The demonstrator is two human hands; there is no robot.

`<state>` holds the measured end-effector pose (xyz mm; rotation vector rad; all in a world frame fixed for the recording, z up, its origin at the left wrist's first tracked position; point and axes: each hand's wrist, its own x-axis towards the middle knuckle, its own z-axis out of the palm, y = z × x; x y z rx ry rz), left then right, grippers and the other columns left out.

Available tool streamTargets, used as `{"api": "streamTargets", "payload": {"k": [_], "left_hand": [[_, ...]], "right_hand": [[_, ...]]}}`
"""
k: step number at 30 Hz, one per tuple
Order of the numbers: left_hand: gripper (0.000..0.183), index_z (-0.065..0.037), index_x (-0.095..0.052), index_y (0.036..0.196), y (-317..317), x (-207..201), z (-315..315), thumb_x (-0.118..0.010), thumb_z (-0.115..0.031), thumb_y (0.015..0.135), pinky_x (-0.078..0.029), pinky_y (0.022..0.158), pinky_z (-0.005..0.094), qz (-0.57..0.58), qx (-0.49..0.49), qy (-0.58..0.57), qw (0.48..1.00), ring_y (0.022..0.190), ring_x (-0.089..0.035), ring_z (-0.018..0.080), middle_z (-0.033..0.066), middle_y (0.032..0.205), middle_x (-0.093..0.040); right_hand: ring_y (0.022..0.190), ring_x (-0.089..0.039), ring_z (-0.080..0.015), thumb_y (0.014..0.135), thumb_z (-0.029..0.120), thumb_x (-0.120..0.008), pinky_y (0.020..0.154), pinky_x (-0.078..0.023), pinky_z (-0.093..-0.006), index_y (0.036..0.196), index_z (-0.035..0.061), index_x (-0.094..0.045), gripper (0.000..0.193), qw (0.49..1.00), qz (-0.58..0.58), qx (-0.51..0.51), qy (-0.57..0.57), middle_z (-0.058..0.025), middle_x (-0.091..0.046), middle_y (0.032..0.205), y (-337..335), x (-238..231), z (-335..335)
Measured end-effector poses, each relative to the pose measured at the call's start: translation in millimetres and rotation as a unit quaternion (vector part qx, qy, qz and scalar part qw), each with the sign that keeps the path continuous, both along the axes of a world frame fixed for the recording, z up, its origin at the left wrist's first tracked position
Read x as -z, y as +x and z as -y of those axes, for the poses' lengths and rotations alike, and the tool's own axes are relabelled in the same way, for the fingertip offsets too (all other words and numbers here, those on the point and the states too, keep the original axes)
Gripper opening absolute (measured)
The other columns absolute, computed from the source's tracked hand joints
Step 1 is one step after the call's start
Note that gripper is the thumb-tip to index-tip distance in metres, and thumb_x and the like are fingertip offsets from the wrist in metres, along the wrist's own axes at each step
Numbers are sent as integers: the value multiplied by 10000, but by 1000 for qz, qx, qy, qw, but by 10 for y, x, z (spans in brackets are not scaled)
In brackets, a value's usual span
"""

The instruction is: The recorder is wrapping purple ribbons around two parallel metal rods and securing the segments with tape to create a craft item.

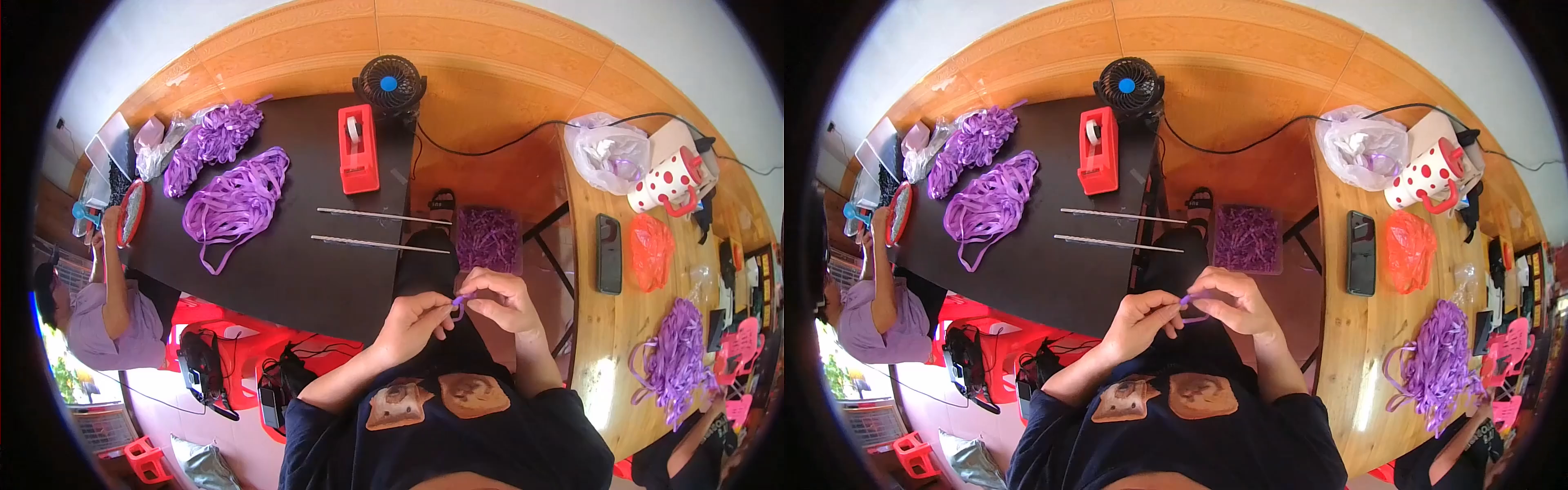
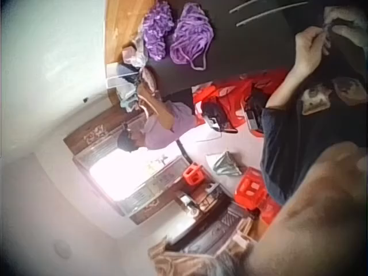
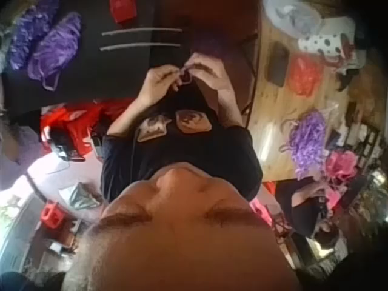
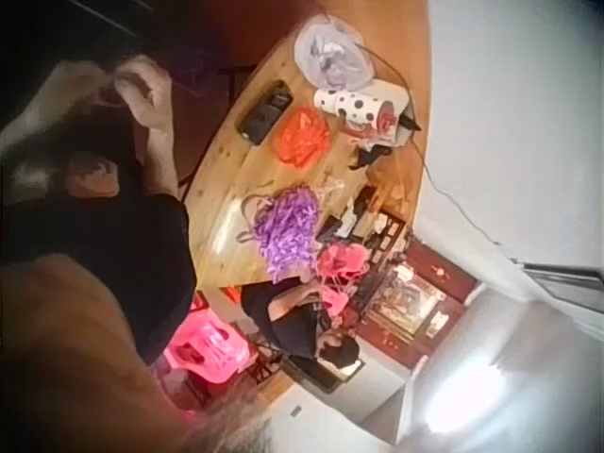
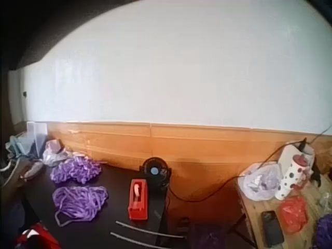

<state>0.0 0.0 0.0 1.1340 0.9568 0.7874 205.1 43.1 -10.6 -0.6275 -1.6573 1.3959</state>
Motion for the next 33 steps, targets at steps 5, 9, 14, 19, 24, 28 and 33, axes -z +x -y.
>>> {"api": "streamTargets", "payload": {"k": [5,9,14,19,24,28,33], "left_hand": [[123,47,-622,948,64,-79,30,-542,-41,915,-485,573,224,-34,-34,102,994,632,-595,97,75,749,-632],[93,43,-622,925,66,-73,22,-565,-24,894,-479,559,234,-58,-35,142,988,630,-596,102,80,743,-627],[62,45,-619,889,60,-43,28,-593,-8,867,-464,533,247,-98,-39,200,974,600,-585,115,89,722,-611],[111,64,-619,858,30,-37,11,-549,-10,902,-475,541,229,-11,-10,58,998,607,-584,116,76,718,-607],[157,54,-639,879,20,70,-40,-544,-61,927,-493,548,235,156,12,-105,982,598,-581,127,70,688,-601],[164,66,-633,952,45,53,-38,-549,-74,929,-515,567,244,190,-13,-99,977,617,-604,142,93,726,-623],[174,63,-627,999,132,175,51,-543,-73,932,-524,590,245,176,-22,-115,977,635,-626,151,105,766,-646]], "right_hand": [[700,-563,-192,757,-25,-644,652,-404,-305,830,8,-631,81,995,69,34,63,-64,-604,740,-40,-9,24],[686,-557,-193,751,-19,-655,641,-384,-305,822,13,-631,81,993,61,24,94,-57,-601,739,-61,-108,-12],[670,-549,-201,744,-25,-660,637,-349,-312,805,24,-631,83,991,56,9,124,-59,-588,726,-87,-106,-17],[677,-576,-236,735,-28,-674,654,-408,-328,815,-6,-637,91,987,37,1,153,-92,-615,726,-84,1,-34],[681,-555,-204,732,-31,-672,651,-353,-329,869,31,-640,154,988,38,-2,150,-57,-601,737,-76,-31,-31],[713,-571,-217,684,-24,-683,662,-367,-324,929,28,-626,257,969,91,111,200,-55,-611,759,-19,5,-9],[765,-588,-220,608,-25,-669,679,-378,-335,917,45,-618,321,873,221,230,369,-43,-610,812,-18,122,1]]}}
